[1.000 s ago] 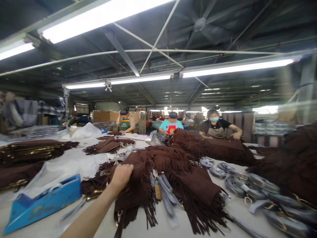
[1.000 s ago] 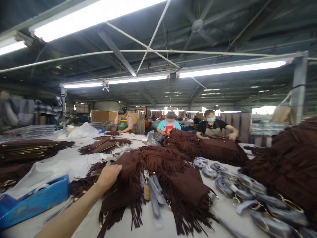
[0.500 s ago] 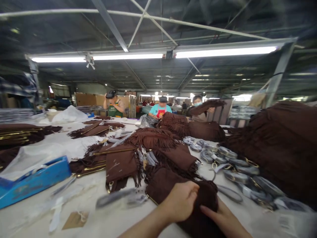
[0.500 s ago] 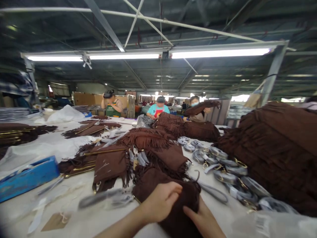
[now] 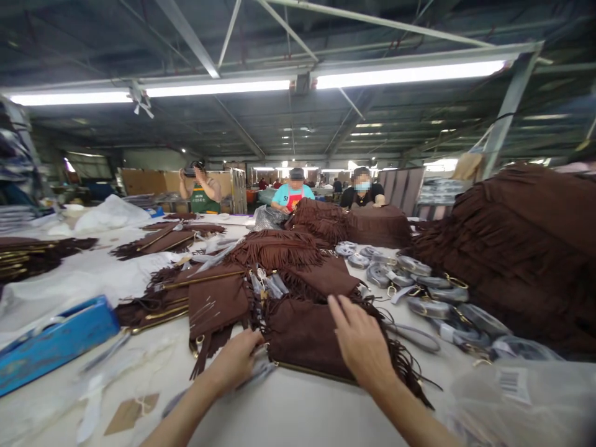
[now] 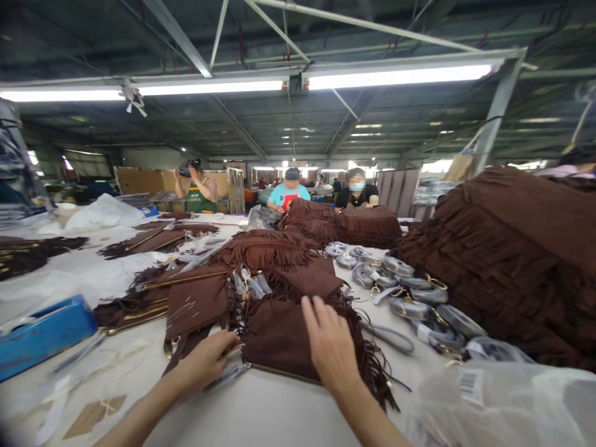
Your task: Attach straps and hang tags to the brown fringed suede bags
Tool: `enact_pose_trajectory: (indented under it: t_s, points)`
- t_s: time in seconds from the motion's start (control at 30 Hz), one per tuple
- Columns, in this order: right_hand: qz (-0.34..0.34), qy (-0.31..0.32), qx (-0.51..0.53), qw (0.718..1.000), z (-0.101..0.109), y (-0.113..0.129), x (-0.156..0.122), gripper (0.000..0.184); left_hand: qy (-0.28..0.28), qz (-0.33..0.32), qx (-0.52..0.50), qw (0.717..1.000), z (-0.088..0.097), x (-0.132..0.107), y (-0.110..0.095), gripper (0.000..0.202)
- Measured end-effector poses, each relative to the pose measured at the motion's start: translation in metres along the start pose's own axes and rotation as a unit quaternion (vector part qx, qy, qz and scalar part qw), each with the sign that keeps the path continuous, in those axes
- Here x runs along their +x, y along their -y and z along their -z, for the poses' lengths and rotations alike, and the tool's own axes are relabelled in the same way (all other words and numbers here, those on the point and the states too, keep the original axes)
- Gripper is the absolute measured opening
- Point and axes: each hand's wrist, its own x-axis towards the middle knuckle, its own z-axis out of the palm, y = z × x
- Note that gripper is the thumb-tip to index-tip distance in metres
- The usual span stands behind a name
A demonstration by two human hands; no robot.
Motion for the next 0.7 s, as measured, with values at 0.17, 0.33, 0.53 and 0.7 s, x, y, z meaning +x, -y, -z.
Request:
enact_pose_trajectory:
  t_s: [0.17, 0.33, 0.53, 0.7]
  points:
    - [0.274, 0.131, 0.112, 0.946, 0.0, 0.101, -0.007, 0.008, -0.025, -0.012, -0.014, 1.0, -0.009, 0.006, 0.006, 0.011]
    - [0.311, 0.159, 0.111, 0.931, -0.016, 0.132, 0.005, 0.009, -0.037, -0.006, 0.009, 0.999, -0.008, 0.007, 0.016, 0.017]
    - [0.234, 0.263, 0.064, 0.934, -0.004, 0.04, -0.012, 0.012, -0.027, 0.027, 0.028, 0.999, -0.006, 0.007, 0.02, 0.019]
    - [-0.017, 0.3, 0.012, 0.954, 0.012, -0.073, -0.053, 0.04, -0.023, 0.005, 0.012, 1.0, -0.009, 0.011, 0.009, 0.022]
